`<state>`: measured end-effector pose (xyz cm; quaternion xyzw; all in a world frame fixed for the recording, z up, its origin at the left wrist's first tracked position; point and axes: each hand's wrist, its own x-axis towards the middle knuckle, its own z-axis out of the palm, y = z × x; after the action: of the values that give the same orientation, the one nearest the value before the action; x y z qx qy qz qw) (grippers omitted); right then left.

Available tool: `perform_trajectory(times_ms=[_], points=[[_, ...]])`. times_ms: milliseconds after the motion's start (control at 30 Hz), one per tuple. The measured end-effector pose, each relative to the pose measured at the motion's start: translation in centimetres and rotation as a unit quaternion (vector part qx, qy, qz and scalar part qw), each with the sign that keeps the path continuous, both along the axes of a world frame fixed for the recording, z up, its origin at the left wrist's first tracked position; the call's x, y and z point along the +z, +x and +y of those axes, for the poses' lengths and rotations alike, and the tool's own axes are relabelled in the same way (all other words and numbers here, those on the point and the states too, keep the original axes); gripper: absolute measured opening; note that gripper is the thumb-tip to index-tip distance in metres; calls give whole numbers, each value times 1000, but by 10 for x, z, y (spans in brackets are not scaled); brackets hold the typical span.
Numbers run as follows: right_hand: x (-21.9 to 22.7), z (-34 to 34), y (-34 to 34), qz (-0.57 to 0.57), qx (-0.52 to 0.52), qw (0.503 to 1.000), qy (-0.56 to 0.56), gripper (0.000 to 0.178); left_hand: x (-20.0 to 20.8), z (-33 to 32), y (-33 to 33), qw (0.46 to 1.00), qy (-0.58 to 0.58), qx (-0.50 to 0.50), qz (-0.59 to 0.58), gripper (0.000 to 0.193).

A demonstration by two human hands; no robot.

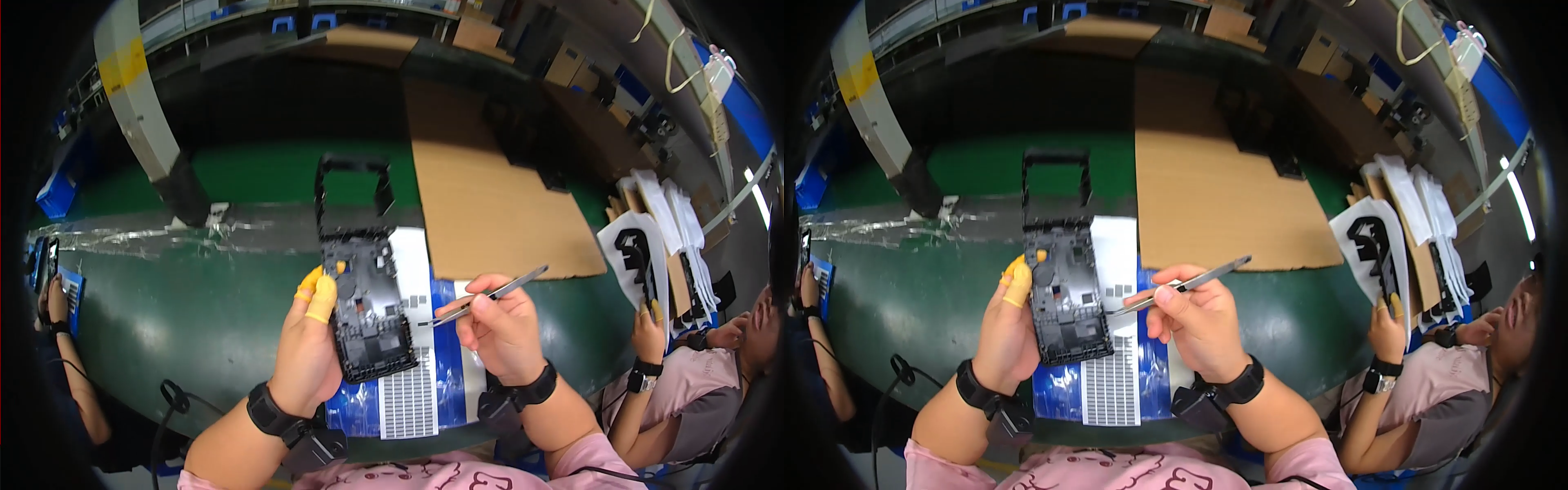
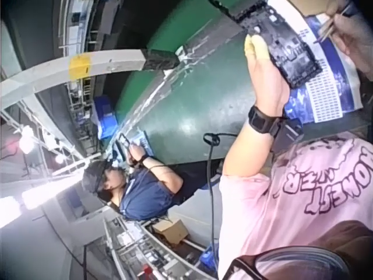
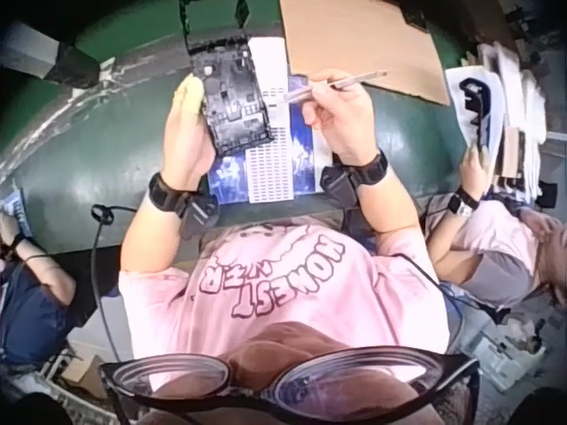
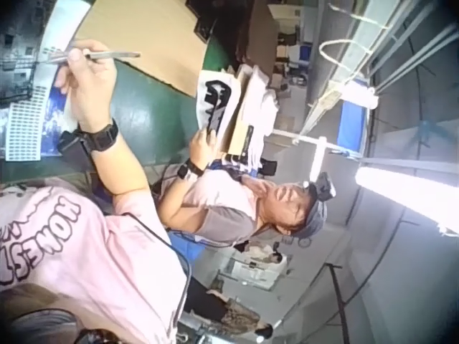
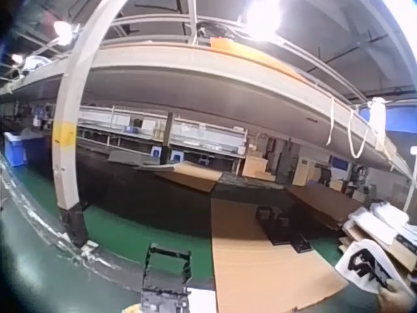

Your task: Manually assemble a plastic component onto a circuit board housing using tweezers and a stylus.

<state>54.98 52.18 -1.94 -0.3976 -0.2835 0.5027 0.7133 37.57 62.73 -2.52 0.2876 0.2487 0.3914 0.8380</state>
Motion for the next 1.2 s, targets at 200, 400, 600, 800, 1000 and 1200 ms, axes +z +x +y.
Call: perform_trajectory(times_ms=[200,400,600,800,1000,1200], points=[[1,-10,-30,-81,68,994,17,17,3,-18,8,997,-56,-49,-7,27],[-8,-11,-42,-84,-20,996,23,18,-1,-31,7,998,-23,-36,42,35],[-10,-11,-45,-125,-27,992,10,18,-4,-32,6,999,-30,-23,33,34],[-14,-10,-45,-112,-22,993,27,19,-6,-32,5,999,-30,-13,31,33],[-12,-11,-45,-109,-18,994,16,19,-6,-31,5,999,-26,-27,29,34],[-16,-9,-47,-106,-23,994,33,20,-8,-31,5,999,-23,-15,29,34]])
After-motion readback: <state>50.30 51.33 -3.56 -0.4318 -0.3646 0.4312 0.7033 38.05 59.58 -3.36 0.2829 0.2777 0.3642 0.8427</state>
